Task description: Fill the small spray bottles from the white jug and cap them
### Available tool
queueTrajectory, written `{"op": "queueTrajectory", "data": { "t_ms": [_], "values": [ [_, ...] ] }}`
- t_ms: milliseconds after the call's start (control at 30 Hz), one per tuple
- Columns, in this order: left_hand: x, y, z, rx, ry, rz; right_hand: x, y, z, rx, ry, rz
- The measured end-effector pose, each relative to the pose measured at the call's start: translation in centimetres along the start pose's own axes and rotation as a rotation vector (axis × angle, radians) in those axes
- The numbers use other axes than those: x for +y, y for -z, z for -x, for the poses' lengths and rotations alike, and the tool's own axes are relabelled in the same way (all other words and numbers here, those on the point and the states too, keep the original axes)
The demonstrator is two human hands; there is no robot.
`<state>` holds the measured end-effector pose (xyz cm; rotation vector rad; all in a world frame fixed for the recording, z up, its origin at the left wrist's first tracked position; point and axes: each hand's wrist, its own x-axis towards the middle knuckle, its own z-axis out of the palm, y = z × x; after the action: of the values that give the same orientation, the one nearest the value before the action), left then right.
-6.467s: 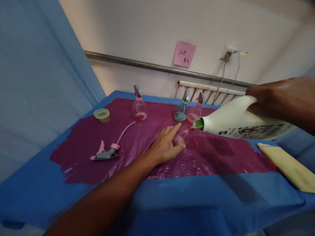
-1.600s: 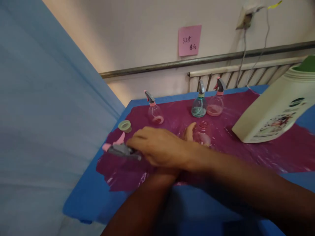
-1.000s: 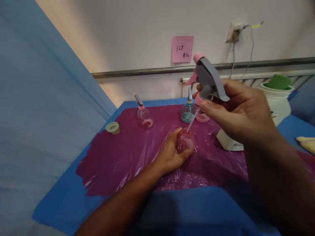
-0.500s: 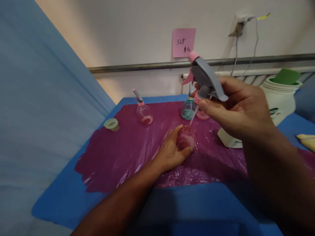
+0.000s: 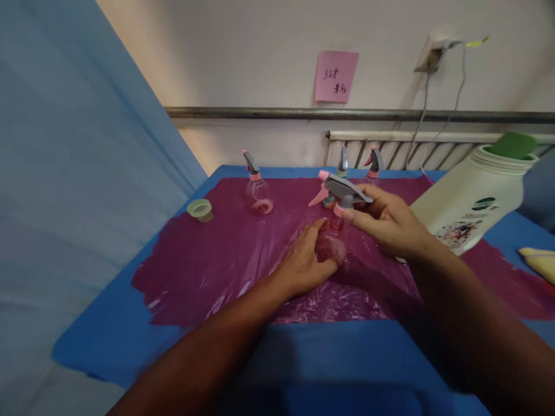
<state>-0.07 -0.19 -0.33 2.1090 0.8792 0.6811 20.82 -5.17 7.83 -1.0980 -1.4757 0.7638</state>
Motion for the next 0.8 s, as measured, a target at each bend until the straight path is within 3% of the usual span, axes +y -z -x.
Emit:
{"op": "queueTrajectory", "data": {
  "t_ms": [133,233,800],
  "values": [
    [-0.6,-0.3,-0.3,0.021,-0.127,0.062,3.3,-0.3,0.8,-0.038,-0.061,-0.031],
    [-0.8,-0.5,-0.4,0.025,-0.187,0.101,4.1,-0.3,1.2,-0.028,-0.071,-0.019],
    [0.0,-0.3,-0.1,0.024,-0.113,0.090,5.4,-0.6,1.9,0.053,0.025,-0.021]
  ]
}}
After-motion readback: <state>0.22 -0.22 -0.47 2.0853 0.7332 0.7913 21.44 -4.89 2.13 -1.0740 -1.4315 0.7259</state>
